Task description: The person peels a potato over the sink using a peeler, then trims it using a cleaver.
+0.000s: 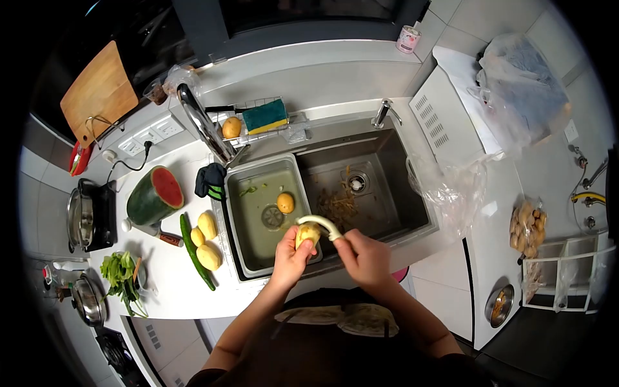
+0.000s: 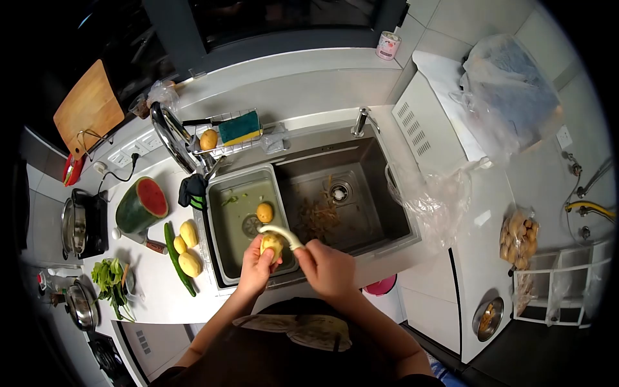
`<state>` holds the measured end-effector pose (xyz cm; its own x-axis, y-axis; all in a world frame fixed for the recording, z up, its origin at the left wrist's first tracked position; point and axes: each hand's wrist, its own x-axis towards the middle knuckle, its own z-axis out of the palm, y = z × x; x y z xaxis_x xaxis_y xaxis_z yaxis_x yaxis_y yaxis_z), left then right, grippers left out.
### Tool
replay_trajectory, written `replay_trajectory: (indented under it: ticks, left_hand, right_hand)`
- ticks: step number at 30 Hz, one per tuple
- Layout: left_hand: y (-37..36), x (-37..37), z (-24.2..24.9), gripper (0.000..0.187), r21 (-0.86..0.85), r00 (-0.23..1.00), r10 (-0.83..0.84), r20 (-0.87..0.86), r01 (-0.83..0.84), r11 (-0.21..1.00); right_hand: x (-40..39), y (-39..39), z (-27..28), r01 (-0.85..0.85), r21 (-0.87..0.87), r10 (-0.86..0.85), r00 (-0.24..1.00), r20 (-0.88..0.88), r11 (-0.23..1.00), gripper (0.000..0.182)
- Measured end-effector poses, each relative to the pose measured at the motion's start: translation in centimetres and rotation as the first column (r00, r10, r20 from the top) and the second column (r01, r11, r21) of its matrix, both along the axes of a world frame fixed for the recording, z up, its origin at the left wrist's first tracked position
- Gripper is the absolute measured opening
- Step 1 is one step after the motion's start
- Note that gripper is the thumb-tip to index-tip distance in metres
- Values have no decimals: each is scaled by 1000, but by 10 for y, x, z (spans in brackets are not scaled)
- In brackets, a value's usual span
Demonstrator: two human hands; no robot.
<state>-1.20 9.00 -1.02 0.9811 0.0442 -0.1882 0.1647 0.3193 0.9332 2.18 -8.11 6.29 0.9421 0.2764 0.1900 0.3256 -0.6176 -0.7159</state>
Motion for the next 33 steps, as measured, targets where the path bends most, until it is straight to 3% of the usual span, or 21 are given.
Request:
replay_trajectory:
  ticks: [4, 6, 8, 11, 13, 14, 19, 21, 22, 23, 26, 30, 32, 33]
  left_hand:
    - [-3, -1, -1, 33, -11, 997, 18, 76, -17, 1000]
    - [-4, -4, 8, 35, -25, 995, 24, 93, -22, 999]
    - [-4, 3, 11, 37, -46, 991, 54, 126, -49, 998]
    - [-1, -1, 10, 44, 6, 999, 27, -27, -27, 1000]
    - [-3, 5, 9, 43, -120, 986, 11, -166, -32, 992]
    - [-6, 6, 10, 44, -126, 990, 4, -140, -22, 992]
    - [-19, 10, 7, 41, -85, 993, 67, -95, -75, 994]
    - [-20, 9, 10, 39, -144, 992, 94, -85, -106, 984]
    - [-19, 9, 11, 50, -117, 991, 86, -102, -97, 988]
    - [-18, 14, 11, 50, -119, 991, 91, -93, -102, 988]
    - [-18, 15, 8, 55, -101, 962, 108, -250, -137, 985]
    - [-21, 15, 9, 49, -141, 974, 64, -218, -96, 985]
    - [-22, 16, 10, 51, -266, 983, 38, -182, -86, 960]
    - [-21, 15, 11, 51, -263, 982, 37, -183, -86, 961]
  right_hand:
    - [7, -6, -31, 1, -46, 1, 999, 45, 999, 23]
    - [22, -24, -58, 70, -386, -76, 997, -2, 920, 29]
    - [24, -31, -57, 85, -341, -102, 994, -34, 936, 30]
    - [12, -16, -22, 112, -264, -132, 989, -59, 958, 29]
    - [9, -2, -5, 71, -71, -72, 997, -7, 995, 27]
    - [5, 2, 1, 34, -40, -35, 999, -25, 999, 18]
    - [9, 2, -35, 43, -90, -34, 994, 108, 995, 19]
    - [22, -14, -60, 146, -376, -155, 988, 5, 915, 22]
    - [25, -22, -61, 158, -382, -186, 982, -37, 911, 25]
    - [27, -24, -63, 156, -381, -181, 983, -28, 911, 25]
    - [10, -6, -25, 162, -122, -170, 984, -58, 979, 19]
    - [-1, 6, -18, 39, -80, -39, 999, 4, 996, 18]
    - [10, -6, -52, 109, -313, -115, 993, 0, 944, 23]
    - [18, -20, -80, 100, -455, -158, 983, -92, 885, 25]
